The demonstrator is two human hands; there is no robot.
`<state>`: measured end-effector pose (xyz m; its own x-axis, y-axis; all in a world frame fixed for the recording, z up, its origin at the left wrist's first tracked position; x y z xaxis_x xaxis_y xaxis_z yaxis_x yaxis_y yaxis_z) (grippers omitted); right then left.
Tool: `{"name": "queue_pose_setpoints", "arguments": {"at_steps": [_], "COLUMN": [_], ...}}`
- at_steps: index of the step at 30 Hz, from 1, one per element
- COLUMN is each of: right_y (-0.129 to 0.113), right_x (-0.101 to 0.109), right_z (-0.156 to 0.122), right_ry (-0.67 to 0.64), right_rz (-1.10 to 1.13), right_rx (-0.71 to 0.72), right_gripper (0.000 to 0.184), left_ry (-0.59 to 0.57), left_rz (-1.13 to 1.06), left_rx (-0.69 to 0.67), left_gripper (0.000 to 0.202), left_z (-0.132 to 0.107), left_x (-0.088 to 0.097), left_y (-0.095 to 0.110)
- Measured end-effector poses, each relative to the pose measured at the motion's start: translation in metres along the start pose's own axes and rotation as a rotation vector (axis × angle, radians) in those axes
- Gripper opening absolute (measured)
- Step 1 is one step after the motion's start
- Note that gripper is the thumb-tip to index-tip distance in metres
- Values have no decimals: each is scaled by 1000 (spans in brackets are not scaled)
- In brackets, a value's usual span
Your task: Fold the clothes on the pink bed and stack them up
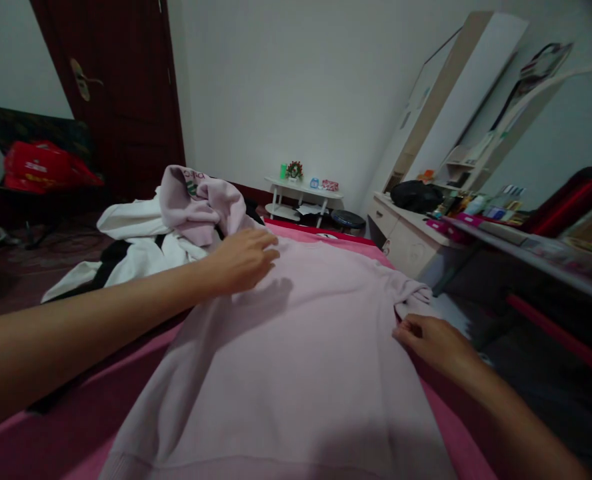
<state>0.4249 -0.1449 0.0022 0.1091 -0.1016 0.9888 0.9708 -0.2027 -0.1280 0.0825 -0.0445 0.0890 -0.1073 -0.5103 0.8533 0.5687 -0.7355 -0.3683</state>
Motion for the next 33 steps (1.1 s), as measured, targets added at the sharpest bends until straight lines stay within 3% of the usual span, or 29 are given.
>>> {"name": "queue_pose_setpoints", "arguments": {"at_steps": [3, 8, 13, 16, 18, 20, 21, 23, 26, 29, 33], "right_y": [-15, -15, 17, 10, -13, -51, -74, -118, -168, -203, -229], "right_x": [-11, -19, -16, -7, 8, 16, 15, -1, -24, -30, -37], "right_z": [-21, -33, -39, -39, -34, -27, -24, -16, -4, 4, -15], "right_ry": [-134, -180, -259, -246, -108, 19, 35, -64, -196, -142, -17], "right_rz": [69, 233, 201, 11, -94, -69, -21, 83, 219, 324, 327], "right_rx": [24, 77, 39, 26, 43, 141, 221, 404, 567, 656, 719], "right_gripper": [26, 32, 33, 29, 25, 32, 38, 50, 52, 36, 23], "left_ry": [-71, -219, -299, -310, -324, -354, -370, -391, -394, -389, -420], "left_rz": [-159, -308, -358, -371, -423, -487, -511, -535, -542, -562, -554], "left_rx": [-84, -7, 100, 109, 44, -22, -39, -36, 22, 158, 273], "left_gripper": [39, 52, 67, 67, 61, 58, 57, 59, 66, 69, 65], "left_z": [-5, -22, -37, -40, -41, -44, -46, -50, -53, -52, -43], "left_x": [-42, -103, -123, -120, -115, -111, -109, -108, -110, -120, -134], "left_y": [26, 14, 5, 15, 29, 42, 46, 49, 41, 20, 0]}}
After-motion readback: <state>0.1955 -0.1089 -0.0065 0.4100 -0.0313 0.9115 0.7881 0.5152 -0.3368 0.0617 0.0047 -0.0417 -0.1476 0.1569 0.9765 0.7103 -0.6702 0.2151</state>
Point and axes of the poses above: each hand's wrist, its own z-axis towards the middle knuckle, its own x-axis out of the back of the hand, y = z × x, the point moved 8 cm from there along z, towards the middle knuckle, and after that the axes turned 1 degree about -y, right-handed, at the moved point
